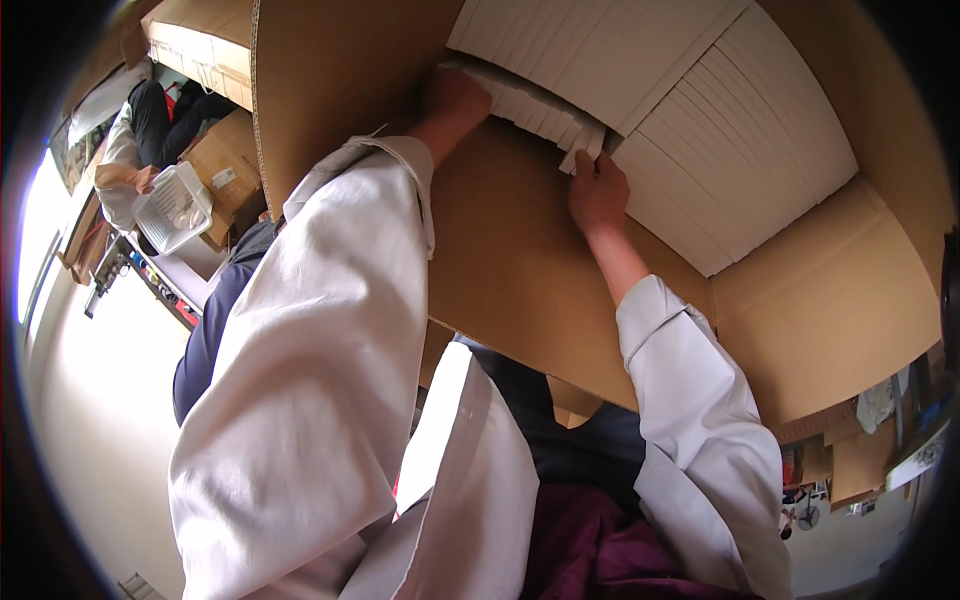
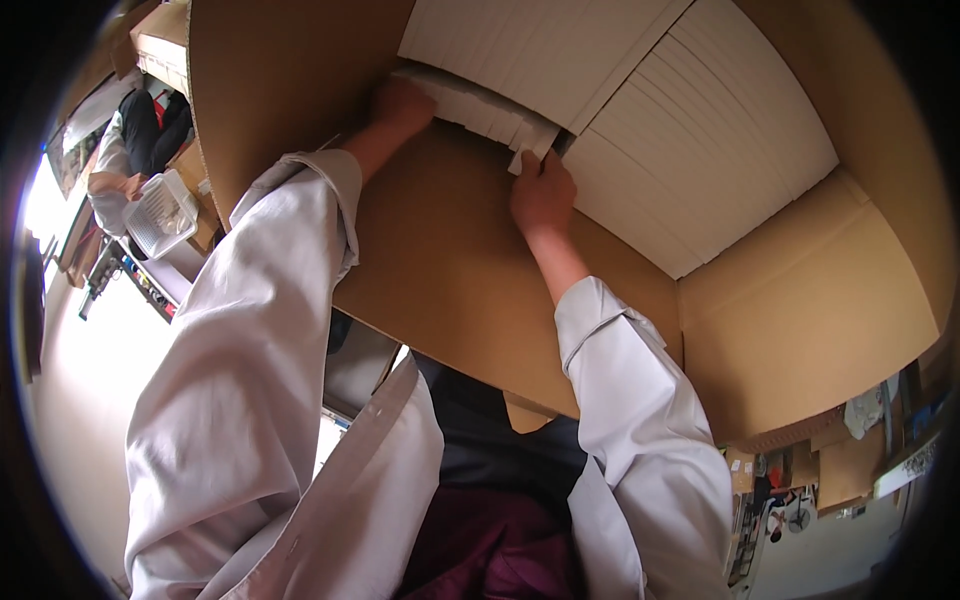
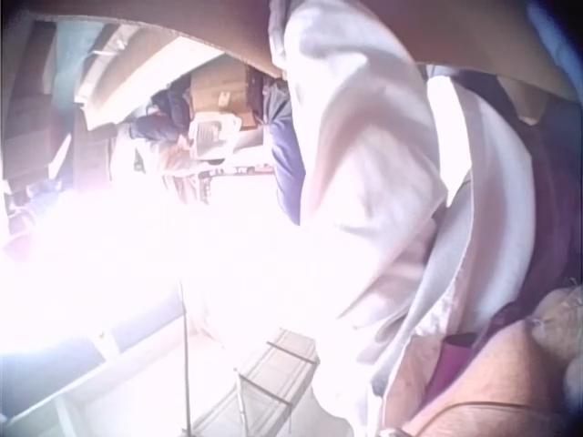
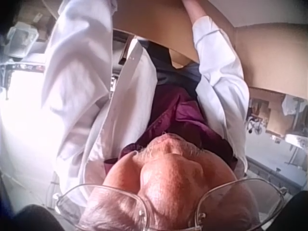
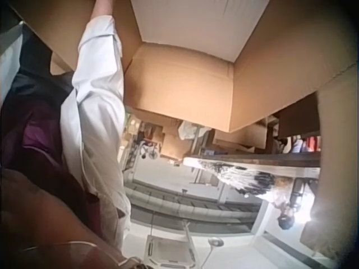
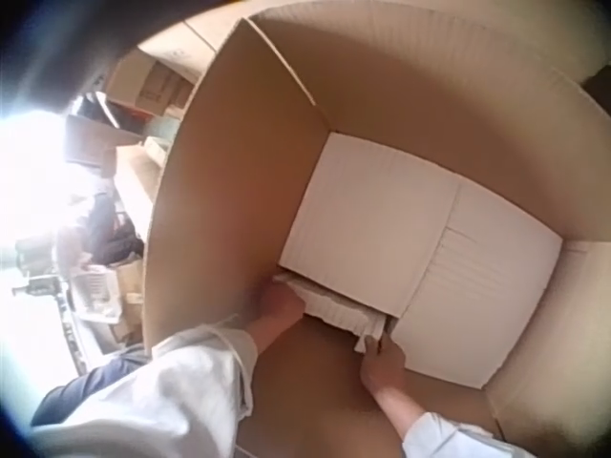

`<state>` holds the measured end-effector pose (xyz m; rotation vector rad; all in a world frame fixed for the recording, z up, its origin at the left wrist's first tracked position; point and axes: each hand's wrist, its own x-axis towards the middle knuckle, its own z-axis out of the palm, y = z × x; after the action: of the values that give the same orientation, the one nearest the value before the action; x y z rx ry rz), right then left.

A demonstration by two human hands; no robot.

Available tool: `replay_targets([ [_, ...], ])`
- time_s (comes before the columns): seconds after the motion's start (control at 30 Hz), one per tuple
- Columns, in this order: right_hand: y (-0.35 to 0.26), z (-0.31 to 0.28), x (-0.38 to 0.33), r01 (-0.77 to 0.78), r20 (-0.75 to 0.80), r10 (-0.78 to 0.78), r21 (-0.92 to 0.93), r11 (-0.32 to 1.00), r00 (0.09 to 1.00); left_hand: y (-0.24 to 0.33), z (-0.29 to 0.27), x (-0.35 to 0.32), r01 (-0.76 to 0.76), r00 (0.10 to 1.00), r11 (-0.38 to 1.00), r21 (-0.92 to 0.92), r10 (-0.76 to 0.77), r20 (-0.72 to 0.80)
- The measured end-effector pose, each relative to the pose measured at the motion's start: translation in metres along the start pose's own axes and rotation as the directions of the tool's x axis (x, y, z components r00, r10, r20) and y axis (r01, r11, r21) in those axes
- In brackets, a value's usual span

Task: Packing white rectangular components into a large cardboard box.

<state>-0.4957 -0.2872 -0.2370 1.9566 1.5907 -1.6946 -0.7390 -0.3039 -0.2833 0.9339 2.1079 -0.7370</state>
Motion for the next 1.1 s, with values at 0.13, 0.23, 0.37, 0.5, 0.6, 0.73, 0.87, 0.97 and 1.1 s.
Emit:
replay_targets([
  [0.13, 0.006, -0.003, 0.003, -0.021, -0.006, 0.021, -0.042, 0.999, 1.0, 0.013, -0.008, -0.002, 0.005, 0.999, 0.998, -0.07, -0.001, 0.053],
  [0.23, 0.0, -0.007, 0.006, 0.029, 0.036, -0.027, -0.062, 0.998, 0.999, 0.006, -0.012, -0.003, 0.044, 0.998, 0.994, -0.097, -0.039, 0.047],
  [0.37, -0.002, -0.003, 0.014, -0.028, 0.093, 0.027, 0.009, 1.0, 0.995, -0.001, -0.014, -0.007, 0.036, 0.997, 0.995, -0.093, -0.042, -0.061],
  [0.5, 0.006, -0.006, 0.013, 0.083, 0.029, -0.082, -0.031, 0.996, 0.996, 0.022, -0.028, -0.022, 0.428, 0.899, 0.72, -0.546, -0.273, 0.343],
  [0.6, 0.002, -0.002, 0.014, 0.052, 0.044, -0.051, -0.023, 0.998, 0.998, 0.038, -0.023, -0.041, 0.511, 0.833, 0.234, -0.827, -0.372, 0.409],
  [0.73, 0.015, 0.01, 0.03, -0.017, 0.076, 0.019, -0.017, 1.0, 0.997, 0.077, -0.01, -0.047, 0.636, 0.745, 0.034, -0.771, -0.288, 0.602],
  [0.87, 0.029, 0.014, 0.039, -0.08, 0.143, 0.075, 0.024, 0.997, 0.987, 0.088, 0.01, -0.046, 0.671, 0.719, -0.129, -0.73, -0.129, 0.683],
  [0.97, 0.03, 0.002, 0.04, -0.101, 0.189, 0.091, 0.043, 0.994, 0.978, 0.111, 0.036, -0.053, 0.586, 0.791, -0.075, -0.807, -0.165, 0.589],
  [1.1, 0.022, 0.012, 0.031, -0.082, 0.253, 0.044, 0.144, 0.986, 0.966, 0.095, 0.069, -0.043, 0.49, 0.871, 0.184, -0.852, -0.058, 0.488],
])
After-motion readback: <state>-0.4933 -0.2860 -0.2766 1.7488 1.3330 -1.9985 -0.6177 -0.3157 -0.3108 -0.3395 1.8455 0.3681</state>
